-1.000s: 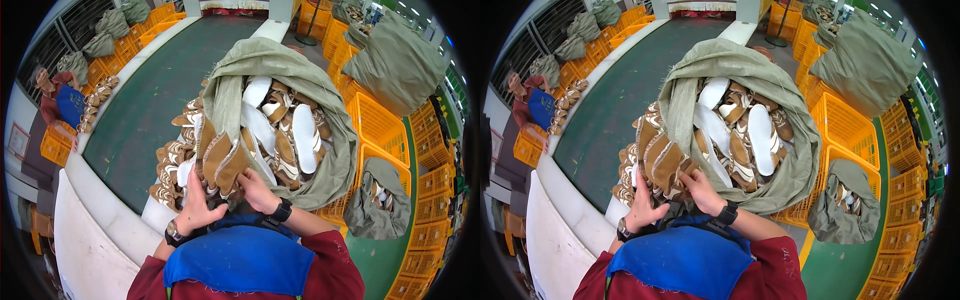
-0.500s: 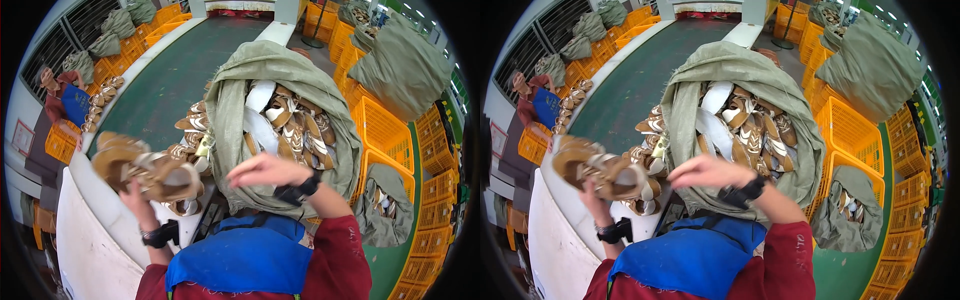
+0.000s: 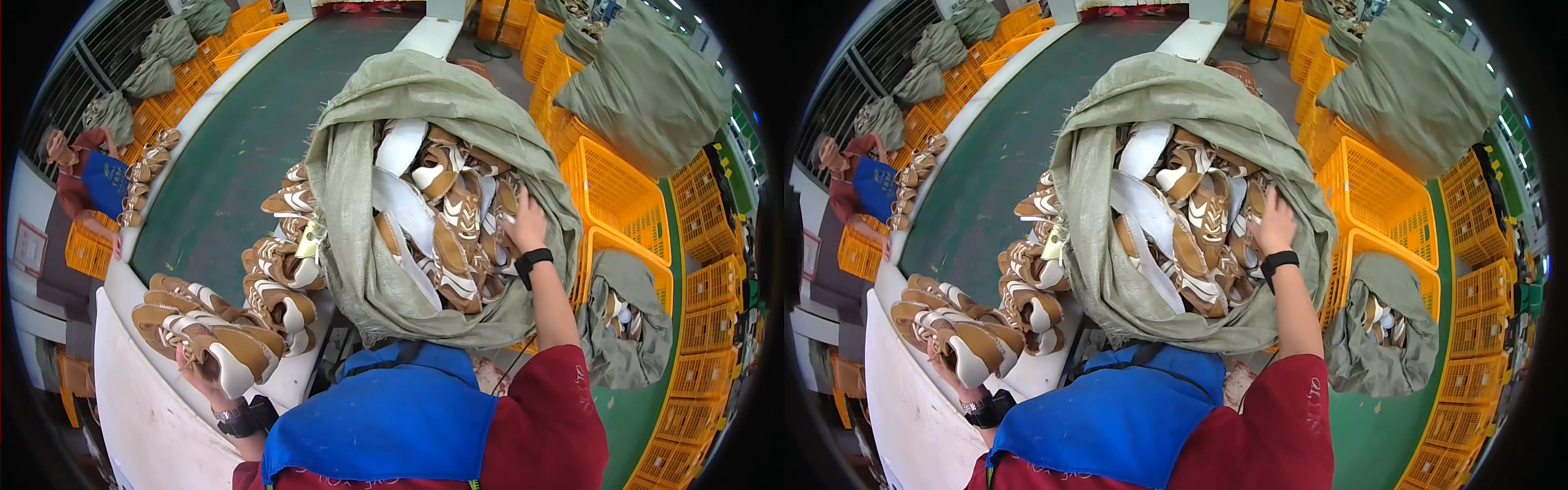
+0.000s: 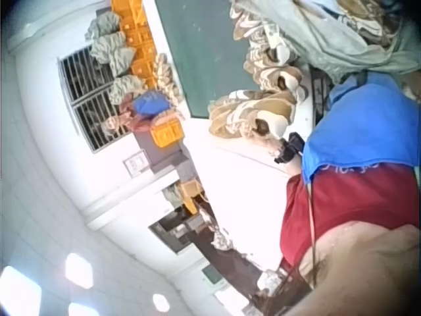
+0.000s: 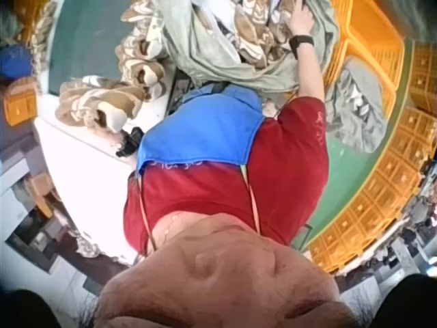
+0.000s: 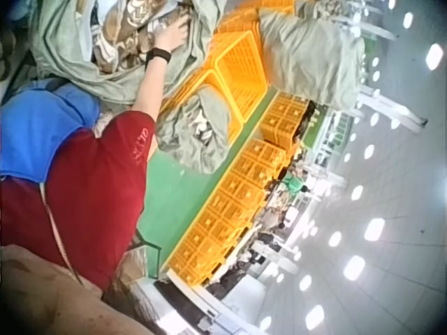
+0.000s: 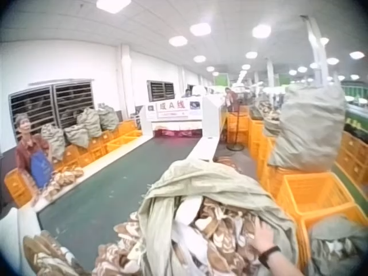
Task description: Unloading and sorting shoes from a large transport bag onto a conveyor belt system in a factory.
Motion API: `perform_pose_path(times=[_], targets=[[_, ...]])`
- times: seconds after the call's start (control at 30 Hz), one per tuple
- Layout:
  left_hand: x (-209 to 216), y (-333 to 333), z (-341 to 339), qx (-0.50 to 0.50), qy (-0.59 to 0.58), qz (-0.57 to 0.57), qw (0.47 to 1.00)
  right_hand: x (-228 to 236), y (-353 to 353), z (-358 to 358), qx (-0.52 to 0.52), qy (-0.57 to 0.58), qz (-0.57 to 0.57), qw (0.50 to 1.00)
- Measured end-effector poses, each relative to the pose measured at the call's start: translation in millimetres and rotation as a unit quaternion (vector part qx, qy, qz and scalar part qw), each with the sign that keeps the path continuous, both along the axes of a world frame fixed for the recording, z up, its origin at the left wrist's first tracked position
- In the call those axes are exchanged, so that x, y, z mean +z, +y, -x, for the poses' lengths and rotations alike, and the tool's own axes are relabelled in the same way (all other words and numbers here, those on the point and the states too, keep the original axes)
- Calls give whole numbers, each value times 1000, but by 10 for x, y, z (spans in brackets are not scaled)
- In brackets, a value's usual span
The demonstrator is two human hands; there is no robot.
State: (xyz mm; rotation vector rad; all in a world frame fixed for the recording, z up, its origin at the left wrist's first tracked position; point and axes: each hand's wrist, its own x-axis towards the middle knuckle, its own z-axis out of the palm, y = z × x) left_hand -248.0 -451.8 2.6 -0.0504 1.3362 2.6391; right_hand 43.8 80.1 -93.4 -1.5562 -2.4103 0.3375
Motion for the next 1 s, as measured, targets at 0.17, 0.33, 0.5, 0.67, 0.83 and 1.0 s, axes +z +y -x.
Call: perform_pose_path(times=[0.17,0.33,0.5,0.67,0.83,1.0], targets=[[18,273,-12,-73,3,-28,997,-3,-132,563,243,-52,-179,952],[-8,319,-72,-44,60,56,996,134,164,461,270,-1,-3,963],[1,284,-109,-96,19,16,995,550,192,-304,129,190,121,966],[22,428,-144,-138,-34,-45,989,623,-66,-740,0,583,378,720],[57,575,-127,-183,-21,-42,982,465,-282,-844,-31,699,588,407],[58,607,-182,-197,-8,-57,979,396,-480,-817,57,690,671,265]])
